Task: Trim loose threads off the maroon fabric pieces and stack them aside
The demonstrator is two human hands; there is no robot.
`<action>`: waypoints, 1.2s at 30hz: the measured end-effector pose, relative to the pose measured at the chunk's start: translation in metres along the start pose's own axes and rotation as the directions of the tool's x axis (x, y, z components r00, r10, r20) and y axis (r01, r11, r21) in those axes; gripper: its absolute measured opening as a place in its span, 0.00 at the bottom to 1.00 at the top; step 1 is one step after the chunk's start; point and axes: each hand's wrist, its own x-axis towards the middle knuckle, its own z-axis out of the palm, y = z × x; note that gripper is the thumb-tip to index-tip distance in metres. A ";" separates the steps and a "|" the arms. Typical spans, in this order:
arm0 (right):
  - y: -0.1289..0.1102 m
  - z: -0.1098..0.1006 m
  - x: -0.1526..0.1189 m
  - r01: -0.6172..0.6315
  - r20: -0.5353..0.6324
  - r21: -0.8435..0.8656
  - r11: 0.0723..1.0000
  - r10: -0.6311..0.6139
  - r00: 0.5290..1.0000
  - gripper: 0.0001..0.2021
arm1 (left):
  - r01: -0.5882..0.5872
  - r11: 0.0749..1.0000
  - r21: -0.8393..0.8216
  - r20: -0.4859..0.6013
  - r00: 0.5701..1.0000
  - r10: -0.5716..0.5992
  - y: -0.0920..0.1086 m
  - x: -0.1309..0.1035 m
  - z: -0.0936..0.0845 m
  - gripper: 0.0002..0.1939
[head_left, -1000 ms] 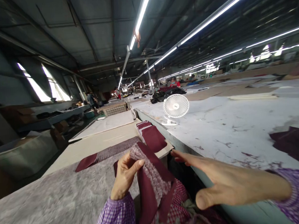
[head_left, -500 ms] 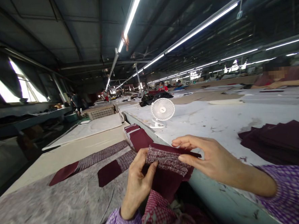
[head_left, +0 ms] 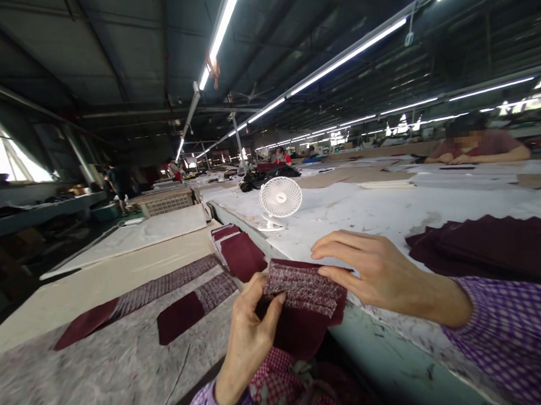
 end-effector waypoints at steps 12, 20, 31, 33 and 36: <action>-0.009 0.011 0.002 -0.200 0.057 0.122 0.972 0.195 0.979 0.08 | -0.127 0.989 0.076 0.157 0.981 0.114 0.015 -0.010 -0.006 0.07; 0.005 0.004 0.004 -0.465 0.362 0.585 0.665 0.299 0.883 0.13 | 0.094 0.995 0.020 0.283 0.954 -0.096 0.011 -0.010 -0.017 0.08; -0.022 -0.001 0.013 0.288 0.160 -0.174 0.942 -0.262 0.952 0.09 | 0.115 0.991 0.063 0.303 0.944 -0.129 0.018 -0.012 -0.020 0.06; -0.021 0.003 0.012 0.321 0.174 -0.233 0.918 -0.286 0.943 0.08 | 0.105 0.991 0.080 0.286 0.950 -0.124 0.019 -0.013 -0.021 0.06; -0.022 0.008 0.012 0.348 0.167 -0.304 0.887 -0.310 0.936 0.09 | 0.074 0.993 0.088 0.251 0.963 -0.094 0.021 -0.015 -0.021 0.05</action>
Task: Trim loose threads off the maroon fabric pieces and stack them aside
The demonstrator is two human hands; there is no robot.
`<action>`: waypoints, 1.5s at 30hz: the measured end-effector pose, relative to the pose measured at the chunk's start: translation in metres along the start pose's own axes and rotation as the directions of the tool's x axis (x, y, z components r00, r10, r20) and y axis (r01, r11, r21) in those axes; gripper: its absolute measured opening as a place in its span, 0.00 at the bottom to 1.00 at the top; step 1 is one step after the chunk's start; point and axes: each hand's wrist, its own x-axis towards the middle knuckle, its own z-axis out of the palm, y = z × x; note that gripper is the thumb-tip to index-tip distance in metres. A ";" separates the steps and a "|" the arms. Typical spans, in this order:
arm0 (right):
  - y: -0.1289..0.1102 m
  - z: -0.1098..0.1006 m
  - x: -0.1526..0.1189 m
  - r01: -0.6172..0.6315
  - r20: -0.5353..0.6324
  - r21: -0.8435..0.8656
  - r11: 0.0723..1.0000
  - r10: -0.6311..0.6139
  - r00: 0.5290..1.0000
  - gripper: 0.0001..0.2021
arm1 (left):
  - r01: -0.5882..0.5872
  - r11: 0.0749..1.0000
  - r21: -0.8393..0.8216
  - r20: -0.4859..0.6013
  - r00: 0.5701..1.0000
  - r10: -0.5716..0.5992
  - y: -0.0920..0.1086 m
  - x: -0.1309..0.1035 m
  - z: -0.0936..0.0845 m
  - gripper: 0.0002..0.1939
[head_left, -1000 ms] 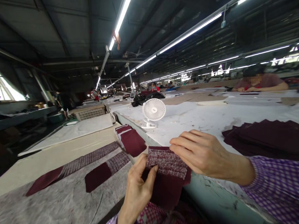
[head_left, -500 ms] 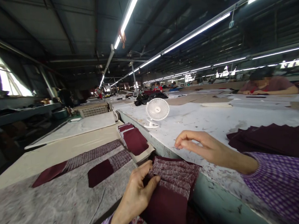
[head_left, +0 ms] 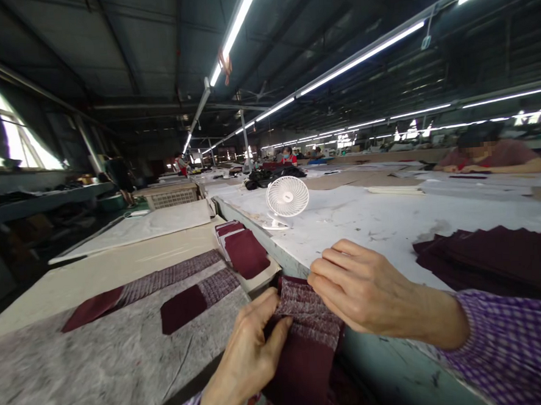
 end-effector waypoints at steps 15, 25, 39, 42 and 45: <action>0.018 0.015 -0.005 -0.637 0.586 0.761 0.119 0.295 0.755 0.11 | -0.047 0.995 -0.087 0.183 0.981 0.062 0.002 -0.002 -0.016 0.08; -0.004 -0.014 0.008 -0.221 0.086 0.502 0.836 0.206 0.975 0.07 | -0.017 1.000 0.010 0.174 0.985 0.015 0.003 -0.004 -0.013 0.09; -0.022 -0.004 0.022 -0.007 -0.080 -0.028 1.000 0.005 0.997 0.10 | -0.024 0.993 0.118 0.153 0.988 0.005 0.005 -0.015 -0.013 0.06; -0.020 -0.002 0.025 -0.021 -0.117 0.004 1.000 0.022 0.993 0.11 | -0.038 0.993 0.113 0.131 0.991 0.023 0.007 -0.017 -0.015 0.07; -0.014 0.006 0.025 -0.225 -0.030 0.328 0.918 0.249 0.968 0.09 | -0.070 0.991 0.113 0.123 0.991 0.056 0.006 -0.017 -0.018 0.11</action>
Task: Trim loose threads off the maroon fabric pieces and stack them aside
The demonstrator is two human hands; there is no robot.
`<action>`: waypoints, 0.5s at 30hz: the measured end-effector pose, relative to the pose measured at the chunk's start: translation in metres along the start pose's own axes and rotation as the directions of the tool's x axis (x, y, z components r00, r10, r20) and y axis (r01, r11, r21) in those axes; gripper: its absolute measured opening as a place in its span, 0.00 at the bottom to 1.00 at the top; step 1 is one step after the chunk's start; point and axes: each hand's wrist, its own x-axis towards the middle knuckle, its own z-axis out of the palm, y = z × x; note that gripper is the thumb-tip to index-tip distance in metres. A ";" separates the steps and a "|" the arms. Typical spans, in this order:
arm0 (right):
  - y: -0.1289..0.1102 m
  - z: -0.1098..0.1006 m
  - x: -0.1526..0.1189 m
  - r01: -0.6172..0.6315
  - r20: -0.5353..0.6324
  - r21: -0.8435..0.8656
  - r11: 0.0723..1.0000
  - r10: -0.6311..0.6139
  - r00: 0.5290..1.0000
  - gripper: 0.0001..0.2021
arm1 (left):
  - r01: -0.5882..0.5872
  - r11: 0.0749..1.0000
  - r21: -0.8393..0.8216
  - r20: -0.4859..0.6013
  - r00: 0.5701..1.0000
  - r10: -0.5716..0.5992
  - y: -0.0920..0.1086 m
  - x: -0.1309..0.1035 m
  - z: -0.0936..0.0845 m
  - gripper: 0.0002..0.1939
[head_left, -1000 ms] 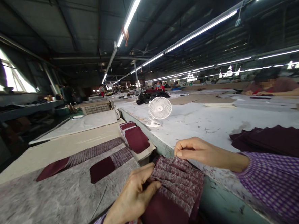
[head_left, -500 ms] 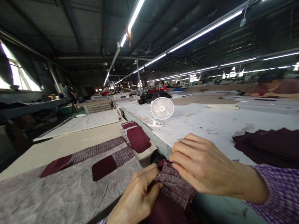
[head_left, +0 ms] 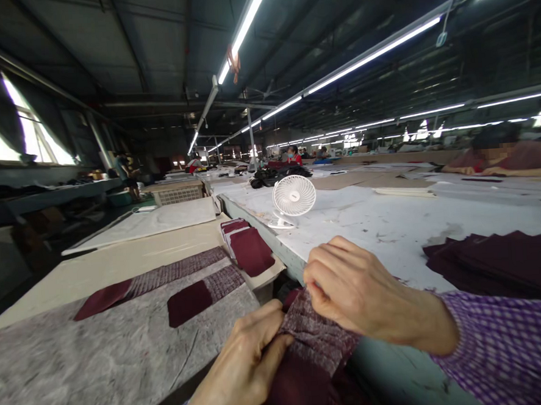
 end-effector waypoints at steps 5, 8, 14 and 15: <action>0.023 0.008 -0.003 -0.576 0.507 0.599 0.557 0.292 0.811 0.08 | -0.018 0.988 -0.154 0.061 0.998 0.028 -0.010 0.006 -0.004 0.14; 0.032 0.001 -0.001 -0.589 0.567 0.689 0.423 0.192 0.801 0.13 | 0.011 0.971 -0.237 0.089 0.996 0.011 -0.015 0.006 -0.004 0.11; 0.013 -0.014 0.001 -0.160 0.208 0.420 0.893 0.077 0.975 0.09 | 0.047 0.977 -0.208 0.116 0.993 -0.023 -0.012 0.005 -0.004 0.10; 0.009 -0.013 0.001 -0.064 0.160 0.314 0.947 0.014 0.987 0.08 | 0.046 0.981 -0.190 0.119 0.993 -0.023 -0.011 0.005 -0.004 0.11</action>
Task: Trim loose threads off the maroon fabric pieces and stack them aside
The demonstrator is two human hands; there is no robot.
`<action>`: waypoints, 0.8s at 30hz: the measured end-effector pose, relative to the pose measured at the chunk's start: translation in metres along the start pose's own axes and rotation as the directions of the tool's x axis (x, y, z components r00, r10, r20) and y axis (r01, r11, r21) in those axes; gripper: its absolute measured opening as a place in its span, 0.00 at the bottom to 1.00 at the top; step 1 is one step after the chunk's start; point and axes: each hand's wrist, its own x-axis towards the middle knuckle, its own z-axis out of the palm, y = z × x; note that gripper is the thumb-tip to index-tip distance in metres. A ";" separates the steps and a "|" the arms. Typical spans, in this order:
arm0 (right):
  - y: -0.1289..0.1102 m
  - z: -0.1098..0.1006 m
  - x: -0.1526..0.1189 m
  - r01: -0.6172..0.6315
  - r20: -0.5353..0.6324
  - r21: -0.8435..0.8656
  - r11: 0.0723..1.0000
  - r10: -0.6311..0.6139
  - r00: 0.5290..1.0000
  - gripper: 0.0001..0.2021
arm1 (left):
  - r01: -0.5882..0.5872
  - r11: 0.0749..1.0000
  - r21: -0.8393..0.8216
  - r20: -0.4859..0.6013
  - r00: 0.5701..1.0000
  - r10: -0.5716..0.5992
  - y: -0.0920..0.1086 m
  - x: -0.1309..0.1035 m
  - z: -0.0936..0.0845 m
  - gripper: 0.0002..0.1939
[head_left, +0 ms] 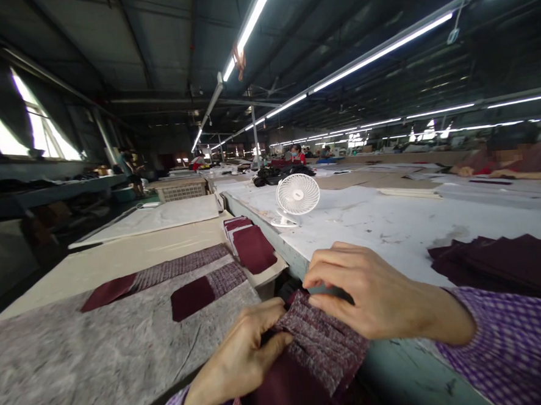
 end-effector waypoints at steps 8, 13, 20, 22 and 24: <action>-0.012 0.010 0.002 0.209 0.009 -0.444 0.872 -0.229 0.973 0.10 | 0.010 0.993 0.115 0.020 1.000 -0.012 0.004 -0.001 0.002 0.12; 0.002 0.015 0.005 0.025 -0.091 -0.234 0.972 -0.048 0.995 0.08 | -0.019 0.994 0.107 0.042 0.999 0.015 0.010 -0.008 0.000 0.11; 0.039 0.006 0.008 -0.460 0.065 0.486 0.743 0.494 0.867 0.10 | -0.024 0.989 -0.147 0.051 0.998 0.032 0.000 0.002 0.008 0.09; 0.041 0.004 0.006 -0.434 0.068 0.498 0.751 0.465 0.883 0.09 | -0.018 0.978 -0.206 0.000 1.000 0.018 -0.004 0.007 0.008 0.11; 0.044 0.003 0.003 -0.440 0.025 0.481 0.758 0.490 0.871 0.08 | -0.033 0.968 -0.249 0.013 0.999 0.038 -0.006 0.008 0.005 0.13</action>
